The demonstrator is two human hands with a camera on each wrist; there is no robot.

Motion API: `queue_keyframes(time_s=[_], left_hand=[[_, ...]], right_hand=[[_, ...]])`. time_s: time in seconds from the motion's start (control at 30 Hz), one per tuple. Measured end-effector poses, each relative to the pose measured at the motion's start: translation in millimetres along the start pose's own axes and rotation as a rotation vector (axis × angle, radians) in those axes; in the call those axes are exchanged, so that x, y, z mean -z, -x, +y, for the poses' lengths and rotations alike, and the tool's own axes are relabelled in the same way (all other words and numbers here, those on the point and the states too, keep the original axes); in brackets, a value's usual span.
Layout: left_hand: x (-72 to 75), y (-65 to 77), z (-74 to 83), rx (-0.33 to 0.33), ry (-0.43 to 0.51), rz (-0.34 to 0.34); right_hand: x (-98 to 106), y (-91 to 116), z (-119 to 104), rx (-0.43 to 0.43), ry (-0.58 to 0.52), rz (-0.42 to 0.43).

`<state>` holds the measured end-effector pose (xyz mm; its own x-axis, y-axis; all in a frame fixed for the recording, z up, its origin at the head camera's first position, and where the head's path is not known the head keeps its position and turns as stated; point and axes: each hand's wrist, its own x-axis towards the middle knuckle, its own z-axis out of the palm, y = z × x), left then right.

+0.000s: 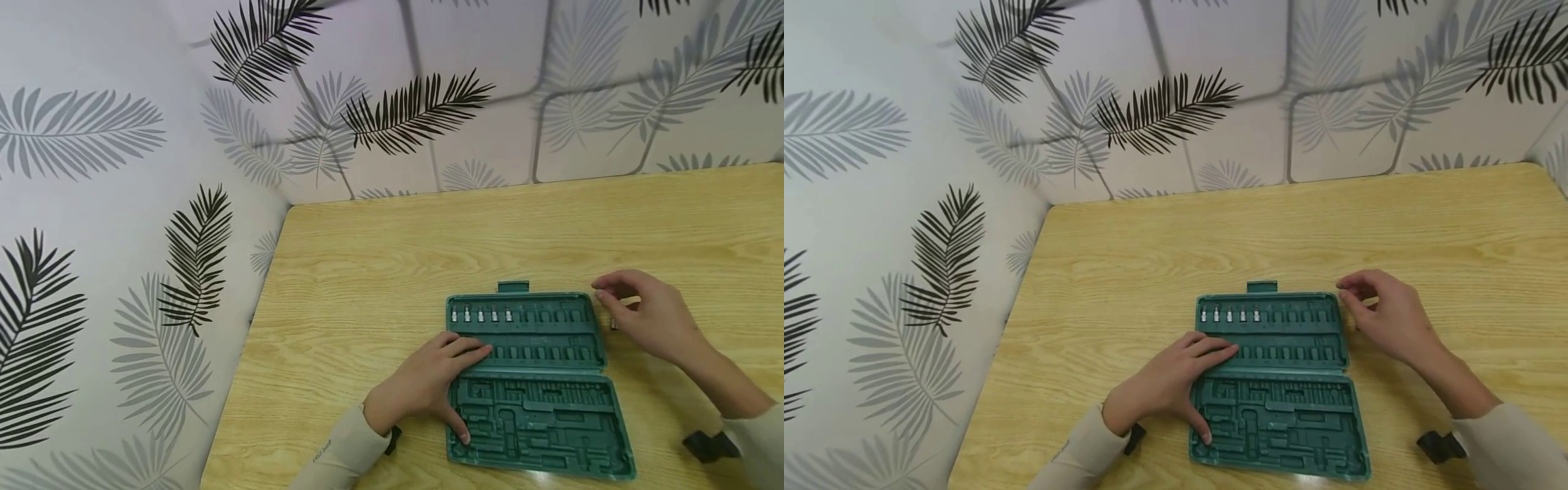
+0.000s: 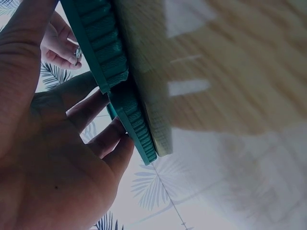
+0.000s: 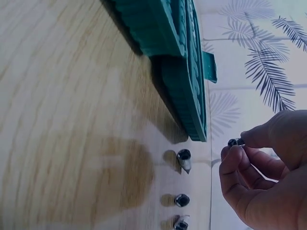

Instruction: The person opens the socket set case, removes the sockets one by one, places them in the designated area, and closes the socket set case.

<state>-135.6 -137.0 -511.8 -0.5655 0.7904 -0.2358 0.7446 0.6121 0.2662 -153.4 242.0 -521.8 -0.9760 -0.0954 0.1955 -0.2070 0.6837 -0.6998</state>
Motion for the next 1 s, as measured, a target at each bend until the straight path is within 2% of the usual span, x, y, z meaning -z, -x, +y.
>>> queue_keyframes(time_s=[0.27, 0.8, 1.0], left_hand=[[0.0, 0.1, 0.6, 0.000, 0.001, 0.001], [-1.4, 0.2, 0.4, 0.001, -0.001, 0.010], [0.4, -0.1, 1.5, 0.003, 0.003, 0.001]], right_hand=[[10, 2, 8, -0.028, 0.019, 0.036], [16, 9, 15, -0.134, 0.117, 0.029], [19, 13, 20, -0.153, 0.123, 0.032]])
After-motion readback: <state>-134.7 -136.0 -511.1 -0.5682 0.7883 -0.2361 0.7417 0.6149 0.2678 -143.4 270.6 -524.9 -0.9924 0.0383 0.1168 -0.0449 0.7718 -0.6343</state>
